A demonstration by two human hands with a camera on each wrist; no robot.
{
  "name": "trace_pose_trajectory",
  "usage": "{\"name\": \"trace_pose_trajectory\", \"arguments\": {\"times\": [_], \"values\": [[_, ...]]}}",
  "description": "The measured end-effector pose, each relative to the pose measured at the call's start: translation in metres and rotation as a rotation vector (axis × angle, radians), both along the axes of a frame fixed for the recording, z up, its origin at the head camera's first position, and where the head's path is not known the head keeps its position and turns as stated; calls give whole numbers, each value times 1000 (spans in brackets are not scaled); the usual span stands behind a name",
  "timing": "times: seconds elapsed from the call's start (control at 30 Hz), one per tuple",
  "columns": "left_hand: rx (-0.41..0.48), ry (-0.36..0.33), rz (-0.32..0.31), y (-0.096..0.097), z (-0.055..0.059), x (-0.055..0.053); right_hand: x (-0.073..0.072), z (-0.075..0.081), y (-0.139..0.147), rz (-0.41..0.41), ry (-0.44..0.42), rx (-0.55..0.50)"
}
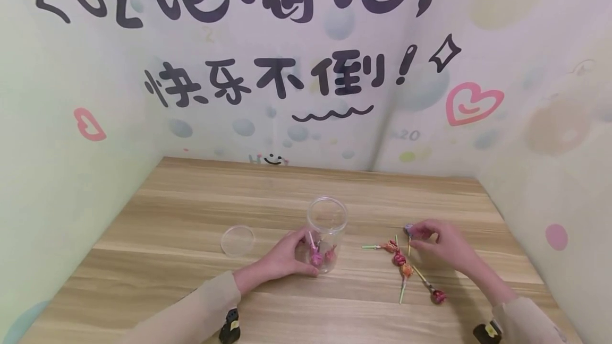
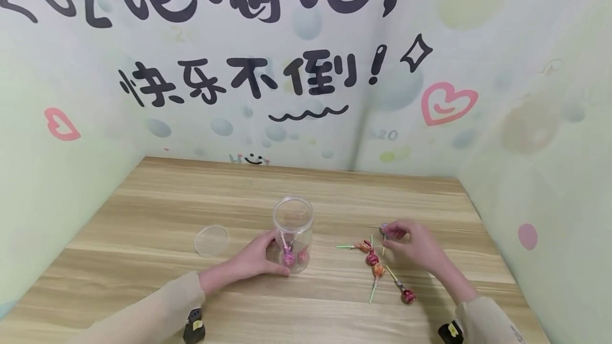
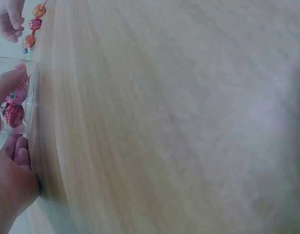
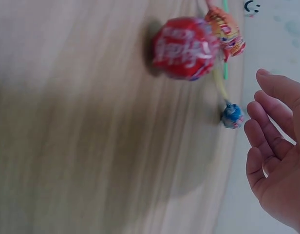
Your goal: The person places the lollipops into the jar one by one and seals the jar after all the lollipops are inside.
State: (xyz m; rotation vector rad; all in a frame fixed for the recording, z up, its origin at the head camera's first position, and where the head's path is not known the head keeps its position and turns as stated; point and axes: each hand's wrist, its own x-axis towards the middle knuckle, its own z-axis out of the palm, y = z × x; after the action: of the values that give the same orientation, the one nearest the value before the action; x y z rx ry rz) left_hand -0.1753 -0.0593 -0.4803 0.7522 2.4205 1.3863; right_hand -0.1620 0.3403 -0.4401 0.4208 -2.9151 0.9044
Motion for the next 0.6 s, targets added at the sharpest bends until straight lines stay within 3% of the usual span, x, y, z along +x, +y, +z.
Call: {"name": "trace_pose_trajectory", "arguments": {"times": [0.6], "values": [[-2, 15, 1, 0, -2, 0, -9, -16, 12, -52, -95, 61]]}}
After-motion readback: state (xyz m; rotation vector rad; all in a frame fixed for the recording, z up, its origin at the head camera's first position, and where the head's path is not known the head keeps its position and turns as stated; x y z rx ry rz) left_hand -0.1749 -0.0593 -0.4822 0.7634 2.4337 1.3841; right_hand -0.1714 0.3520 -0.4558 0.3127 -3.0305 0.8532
